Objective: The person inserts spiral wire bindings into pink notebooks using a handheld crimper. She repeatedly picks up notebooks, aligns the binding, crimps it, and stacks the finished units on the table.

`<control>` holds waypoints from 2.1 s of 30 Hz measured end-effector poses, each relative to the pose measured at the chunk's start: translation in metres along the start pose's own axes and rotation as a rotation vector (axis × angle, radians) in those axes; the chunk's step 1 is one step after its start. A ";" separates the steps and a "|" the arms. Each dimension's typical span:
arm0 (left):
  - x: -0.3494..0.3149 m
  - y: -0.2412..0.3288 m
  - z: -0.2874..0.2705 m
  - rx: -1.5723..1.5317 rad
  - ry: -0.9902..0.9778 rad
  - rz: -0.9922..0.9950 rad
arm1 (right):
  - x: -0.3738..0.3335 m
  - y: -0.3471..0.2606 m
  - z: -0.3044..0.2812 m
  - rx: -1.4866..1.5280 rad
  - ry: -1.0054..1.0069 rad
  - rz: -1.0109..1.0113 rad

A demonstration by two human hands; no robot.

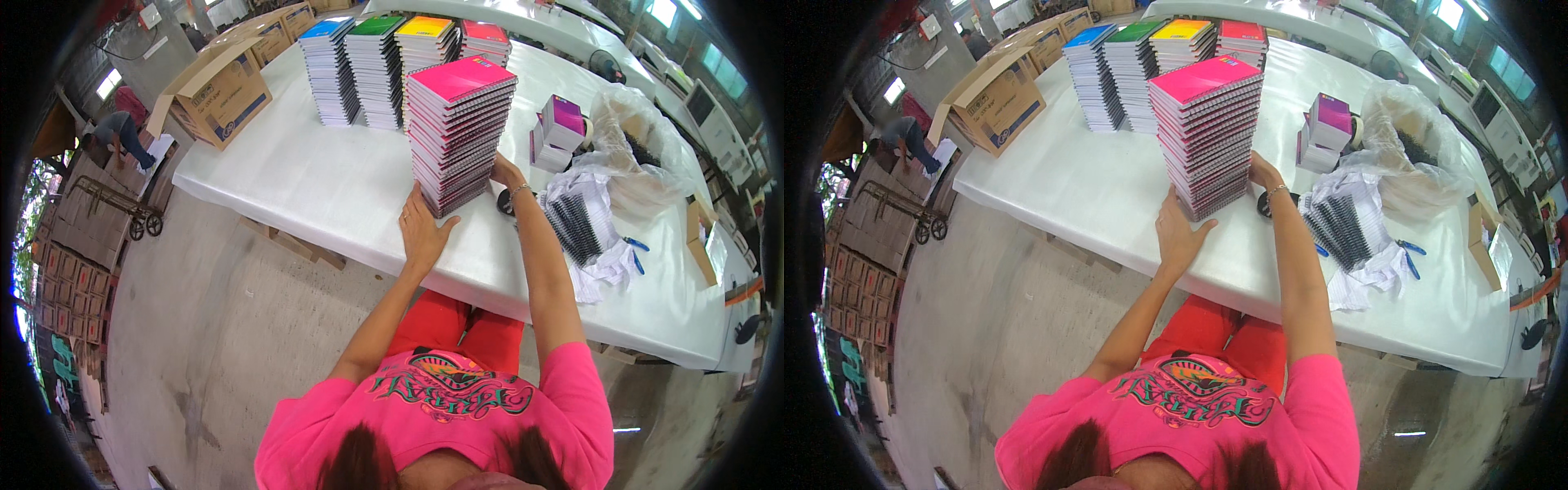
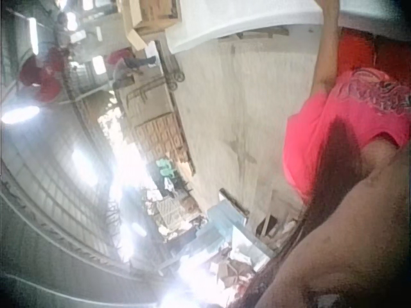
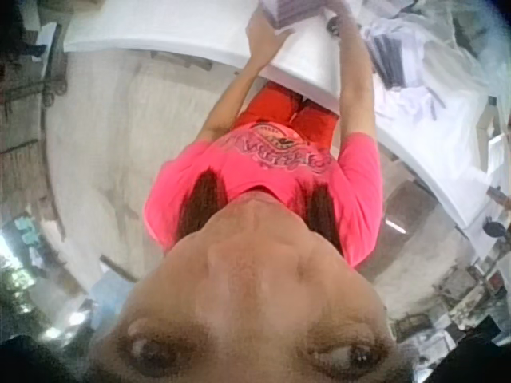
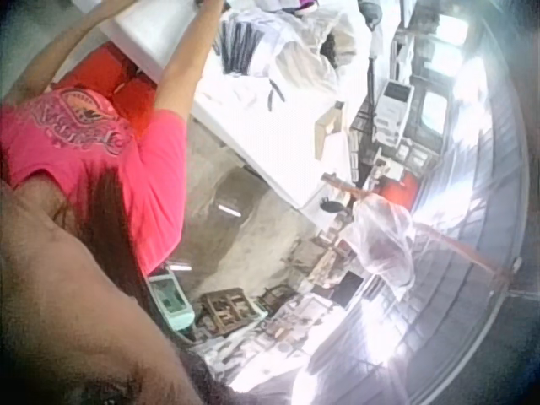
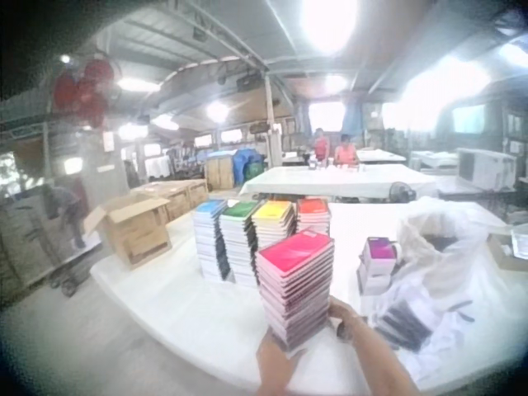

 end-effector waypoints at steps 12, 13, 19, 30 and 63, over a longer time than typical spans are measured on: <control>0.009 -0.018 0.004 0.039 0.011 0.003 | 0.019 0.054 -0.028 0.146 -0.120 -0.191; 0.013 -0.012 0.009 0.006 -0.016 0.013 | 0.016 0.065 -0.051 0.187 -0.101 -0.202; 0.022 -0.026 -0.013 0.006 -0.055 -0.040 | -0.009 0.053 -0.013 -0.109 0.063 -0.290; 0.051 -0.059 -0.015 -0.071 0.073 -0.021 | -0.065 0.035 0.030 0.172 0.359 -0.009; 0.059 -0.020 0.000 -0.687 -0.126 -0.531 | -0.137 0.028 0.077 -0.434 0.425 -0.222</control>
Point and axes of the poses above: each hand's wrist, its own x-axis towards the middle knuckle, its own z-axis out of the palm, y = z × x, the point moved 1 cm from there along x, towards the middle knuckle, and after that the axes turned 7 degrees about -x, right-handed, at the moved point
